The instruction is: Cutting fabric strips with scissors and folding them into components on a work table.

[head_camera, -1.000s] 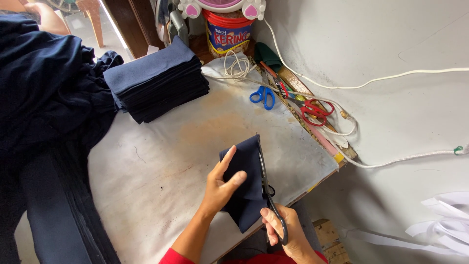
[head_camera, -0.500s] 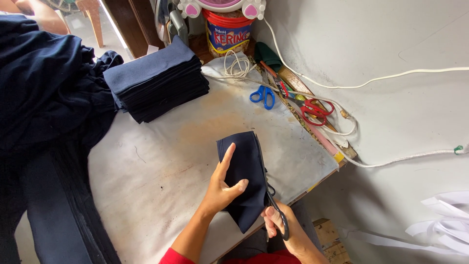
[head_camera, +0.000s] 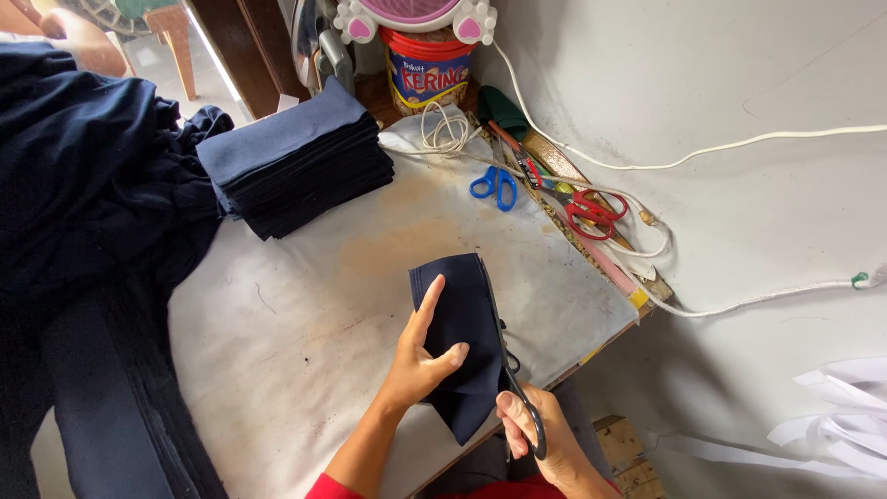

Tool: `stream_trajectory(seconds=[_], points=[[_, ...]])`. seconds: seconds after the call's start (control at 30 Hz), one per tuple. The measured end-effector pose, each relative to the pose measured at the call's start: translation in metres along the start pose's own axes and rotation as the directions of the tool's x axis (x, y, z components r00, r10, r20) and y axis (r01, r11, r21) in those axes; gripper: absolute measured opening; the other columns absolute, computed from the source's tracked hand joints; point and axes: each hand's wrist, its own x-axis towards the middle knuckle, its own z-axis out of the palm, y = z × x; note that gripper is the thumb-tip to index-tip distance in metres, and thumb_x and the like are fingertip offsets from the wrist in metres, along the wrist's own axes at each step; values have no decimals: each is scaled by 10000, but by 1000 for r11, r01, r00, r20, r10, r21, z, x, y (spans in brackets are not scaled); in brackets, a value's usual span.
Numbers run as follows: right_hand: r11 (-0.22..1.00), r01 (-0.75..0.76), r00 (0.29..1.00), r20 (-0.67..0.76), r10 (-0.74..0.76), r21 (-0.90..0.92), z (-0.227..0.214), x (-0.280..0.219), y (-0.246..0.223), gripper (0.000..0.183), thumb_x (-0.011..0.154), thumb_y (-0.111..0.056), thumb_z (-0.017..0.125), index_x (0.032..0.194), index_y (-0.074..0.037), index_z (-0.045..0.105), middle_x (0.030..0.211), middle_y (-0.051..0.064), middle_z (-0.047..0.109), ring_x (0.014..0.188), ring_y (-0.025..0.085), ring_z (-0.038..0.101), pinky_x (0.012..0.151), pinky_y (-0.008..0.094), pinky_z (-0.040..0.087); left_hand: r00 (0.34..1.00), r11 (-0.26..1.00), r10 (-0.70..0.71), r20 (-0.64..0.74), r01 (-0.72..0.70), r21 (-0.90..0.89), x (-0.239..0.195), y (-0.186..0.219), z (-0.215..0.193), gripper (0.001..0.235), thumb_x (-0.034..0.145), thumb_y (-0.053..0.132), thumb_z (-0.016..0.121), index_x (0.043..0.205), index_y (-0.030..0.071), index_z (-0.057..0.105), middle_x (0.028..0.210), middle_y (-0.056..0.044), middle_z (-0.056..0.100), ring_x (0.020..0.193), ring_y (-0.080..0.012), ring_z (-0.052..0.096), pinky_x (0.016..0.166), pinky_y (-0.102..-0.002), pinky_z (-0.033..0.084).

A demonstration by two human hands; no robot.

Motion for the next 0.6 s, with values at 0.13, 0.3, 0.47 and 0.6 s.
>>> stream_trajectory(seconds=[0.13, 0.3, 0.47, 0.6], points=[[999, 19, 999, -28, -20, -35, 5, -5, -7, 473, 871, -377, 737, 791, 65, 587, 426, 74, 439, 368, 148, 387, 399, 315, 365, 1000, 1000, 2, 0, -2, 14, 0, 3, 1, 867, 814, 172, 660, 1601, 149, 297, 1688, -63, 324, 1572, -216, 263, 1248, -428, 162], [1000, -15, 999, -44, 16, 3, 4, -12, -12, 387, 900, -273, 744, 764, 53, 583, 479, 82, 448, 378, 161, 394, 390, 322, 344, 999, 999, -38, -6, 38, 4, -1, 6, 2, 877, 794, 158, 658, 1598, 166, 307, 1684, -42, 336, 1561, -200, 280, 1245, -403, 208], [988, 108, 987, 133, -94, -107, -3, -5, -13, 468, 881, -530, 659, 827, -80, 541, 494, 33, 469, 447, 143, 468, 780, 353, 461, 999, 1000, -6, 37, 5, 14, -1, 1, 3, 875, 794, 149, 667, 1594, 144, 315, 1678, -61, 348, 1569, -208, 275, 1246, -416, 160], [976, 195, 968, 178, -176, -94, -4, -6, -16, 531, 895, -615, 583, 761, -107, 501, 486, 12, 470, 468, 152, 494, 1034, 383, 514, 997, 999, -21, 76, 17, 43, -3, 2, 3, 879, 766, 139, 667, 1587, 169, 352, 1641, -34, 426, 1445, -172, 410, 1182, -382, 259]])
